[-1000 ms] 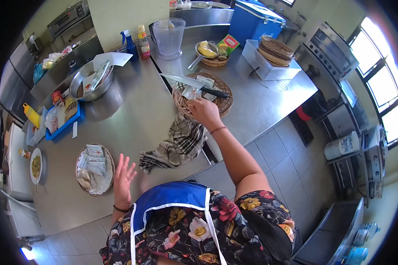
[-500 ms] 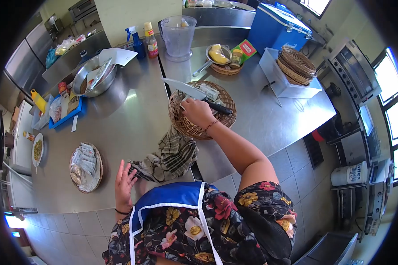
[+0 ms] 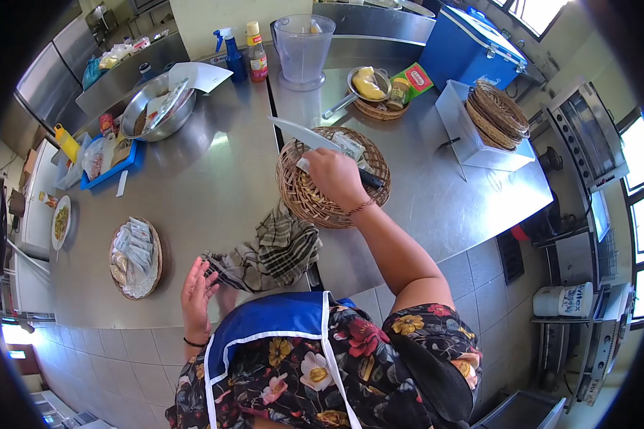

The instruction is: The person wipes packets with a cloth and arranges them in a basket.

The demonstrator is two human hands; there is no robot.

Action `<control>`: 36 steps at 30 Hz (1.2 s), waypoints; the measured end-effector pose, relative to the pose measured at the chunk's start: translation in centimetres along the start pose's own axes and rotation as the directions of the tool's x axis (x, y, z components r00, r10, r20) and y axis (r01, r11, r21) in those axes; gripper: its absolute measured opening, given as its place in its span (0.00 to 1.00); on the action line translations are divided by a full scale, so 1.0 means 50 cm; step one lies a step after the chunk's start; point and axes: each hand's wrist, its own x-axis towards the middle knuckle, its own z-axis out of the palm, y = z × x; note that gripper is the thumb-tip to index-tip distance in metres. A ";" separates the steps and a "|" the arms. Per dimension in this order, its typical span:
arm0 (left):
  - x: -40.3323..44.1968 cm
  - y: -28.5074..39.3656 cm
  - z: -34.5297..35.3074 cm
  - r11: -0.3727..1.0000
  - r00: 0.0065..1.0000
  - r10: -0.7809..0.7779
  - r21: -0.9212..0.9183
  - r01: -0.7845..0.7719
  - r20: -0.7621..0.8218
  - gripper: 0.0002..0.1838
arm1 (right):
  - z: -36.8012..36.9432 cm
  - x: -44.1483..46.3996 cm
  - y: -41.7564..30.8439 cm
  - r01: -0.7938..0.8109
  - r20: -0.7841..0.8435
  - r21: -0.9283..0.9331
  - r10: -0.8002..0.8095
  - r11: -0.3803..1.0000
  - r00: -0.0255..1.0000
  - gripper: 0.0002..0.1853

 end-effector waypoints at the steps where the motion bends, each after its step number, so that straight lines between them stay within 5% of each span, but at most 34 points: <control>1: -0.001 0.000 0.000 1.000 1.000 0.010 0.003 -0.010 -0.003 0.27 | -0.014 0.002 0.000 -0.053 -0.032 0.072 0.056 0.996 0.998 0.10; 5: -0.007 -0.006 -0.014 0.999 0.999 0.031 0.027 -0.031 -0.010 0.26 | -0.061 0.010 -0.037 -0.159 -0.063 0.444 0.208 0.882 0.976 0.12; 9: -0.011 -0.003 -0.032 0.999 1.000 -0.005 0.052 0.006 -0.005 0.25 | -0.057 -0.007 -0.149 -0.282 0.271 0.752 0.110 0.596 0.956 0.10; 15: 0.005 0.008 -0.066 0.998 0.995 0.001 -0.065 0.006 0.102 0.18 | 0.054 -0.050 -0.333 -0.353 0.474 0.822 -0.193 0.448 0.859 0.11; 18: 0.004 0.007 -0.111 0.993 0.999 0.019 -0.120 -0.013 0.048 0.13 | 0.089 -0.060 -0.387 -0.424 0.545 0.795 -0.204 0.434 0.813 0.13; 21: 0.011 -0.006 -0.160 0.994 0.998 0.056 -0.093 -0.059 -0.035 0.12 | 0.137 -0.084 -0.435 -0.407 0.424 0.890 -0.046 0.203 0.904 0.17; 24: 0.027 -0.035 -0.203 0.975 0.964 0.221 0.075 -0.212 -0.148 0.11 | 0.172 -0.136 -0.437 0.119 0.190 0.580 -0.275 0.806 0.942 0.24; 25: 0.028 -0.027 -0.208 0.906 0.918 0.369 0.277 -0.321 -0.143 0.10 | 0.166 -0.159 -0.444 0.328 0.148 0.340 -0.394 0.882 0.907 0.25; 26: 0.028 -0.016 -0.212 0.786 0.855 0.508 0.464 -0.409 -0.106 0.10 | 0.166 -0.180 -0.442 0.339 0.232 0.361 -0.436 0.869 0.869 0.24; 29: 0.049 -0.030 -0.231 0.425 0.707 0.694 0.716 -0.554 0.136 0.11 | 0.187 -0.221 -0.410 0.284 0.252 0.270 -0.352 0.920 0.901 0.19; 30: 0.055 -0.041 -0.235 0.316 0.665 0.712 0.742 -0.590 0.225 0.11 | 0.180 -0.219 -0.403 0.248 0.146 0.317 -0.305 0.915 0.941 0.18; 33: 0.053 -0.072 -0.238 0.253 0.676 0.644 0.735 -0.629 0.357 0.12 | 0.157 -0.213 -0.388 -0.300 0.254 0.456 0.200 0.838 0.946 0.18; 36: 0.032 -0.082 -0.248 0.197 0.631 0.634 0.695 -0.691 0.448 0.14 | 0.164 -0.195 -0.409 -0.245 0.055 0.613 0.268 0.751 0.962 0.21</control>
